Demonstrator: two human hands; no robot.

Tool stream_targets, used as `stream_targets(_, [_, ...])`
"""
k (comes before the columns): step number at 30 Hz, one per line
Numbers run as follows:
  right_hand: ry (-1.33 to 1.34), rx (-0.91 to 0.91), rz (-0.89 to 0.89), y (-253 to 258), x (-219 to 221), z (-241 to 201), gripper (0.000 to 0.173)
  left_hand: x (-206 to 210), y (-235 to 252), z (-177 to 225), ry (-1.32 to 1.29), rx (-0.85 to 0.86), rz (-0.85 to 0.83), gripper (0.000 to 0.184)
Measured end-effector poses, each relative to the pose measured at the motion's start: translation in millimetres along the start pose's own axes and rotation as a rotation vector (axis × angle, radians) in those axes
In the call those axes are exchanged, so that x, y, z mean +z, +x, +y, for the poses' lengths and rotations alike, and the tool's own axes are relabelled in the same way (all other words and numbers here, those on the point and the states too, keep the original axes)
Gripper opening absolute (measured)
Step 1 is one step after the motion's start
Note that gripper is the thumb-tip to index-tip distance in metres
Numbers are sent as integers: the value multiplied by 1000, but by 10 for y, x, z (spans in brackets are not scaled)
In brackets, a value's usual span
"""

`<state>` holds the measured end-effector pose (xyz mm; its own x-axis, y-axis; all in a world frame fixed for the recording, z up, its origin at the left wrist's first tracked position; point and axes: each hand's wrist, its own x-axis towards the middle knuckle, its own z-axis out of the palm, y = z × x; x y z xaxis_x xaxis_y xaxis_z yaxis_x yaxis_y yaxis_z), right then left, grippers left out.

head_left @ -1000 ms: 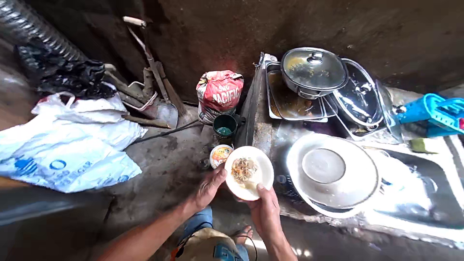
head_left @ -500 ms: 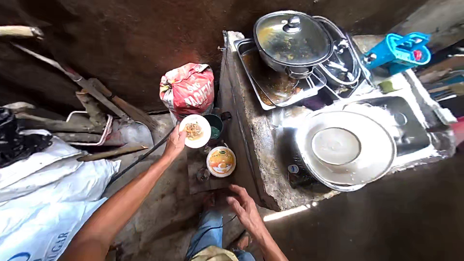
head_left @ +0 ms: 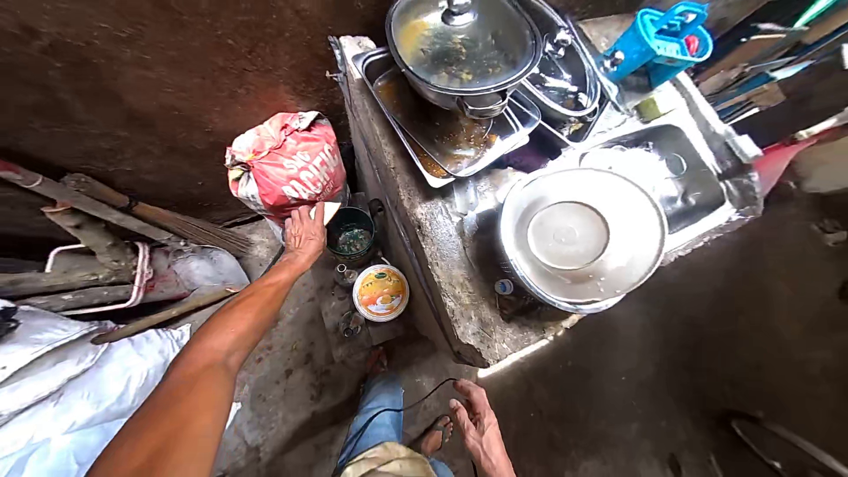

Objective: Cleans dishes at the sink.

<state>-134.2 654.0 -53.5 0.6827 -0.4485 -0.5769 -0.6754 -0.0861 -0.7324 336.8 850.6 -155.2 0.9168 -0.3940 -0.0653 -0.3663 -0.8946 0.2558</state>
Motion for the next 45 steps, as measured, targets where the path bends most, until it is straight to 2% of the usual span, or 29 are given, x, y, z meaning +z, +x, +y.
stream_targets(2, [3,8,-1,-83,-157,-24,41,-211,-55,53,-212,-227,19,53])
stream_targets(5, [12,29,-52,-205,-529,-24,40,-580,-273,269,-824,-642,93,53])
stream_targets(7, [28,44,-71,-329,-782,40,39,-871,-621,503,-1168,-741,115,51])
stream_targets(10, [52,82,-42,-515,-1163,265,38,-1324,-1112,1083,-1376,-693,102,42])
stream_targets(14, [117,127,40,-728,-1682,700,39,-1761,-1391,2043,-1515,-399,-22,41])
stream_targets(18, [162,126,149,-842,-2384,1099,38,-1899,-1563,3300,-1535,-161,-143,41])
stream_targets(22, [178,77,266,-796,-3312,1540,39,-1676,-1823,4677,-1512,14,-287,44])
stream_targets(25, [181,36,346,-687,-4099,1783,38,-1340,-1955,5686,-1496,65,-328,39])
stream_targets(28, [155,-14,357,-653,-4831,1854,38,-902,-1891,6562,-1494,-38,-401,39])
stream_targets(32, [88,-105,343,-422,-5653,1806,39,-344,-1473,7570,-1572,-275,-525,36])
stream_targets(38, [25,-233,297,273,-6559,1377,38,407,-561,8754,-1439,-355,-470,40])
stream_targets(42, [-106,-312,325,893,-7170,972,36,987,115,9239,-1315,-347,-421,49])
stream_targets(45, [-218,-288,373,1370,-7595,633,36,1150,462,9482,-1171,-385,-386,47])
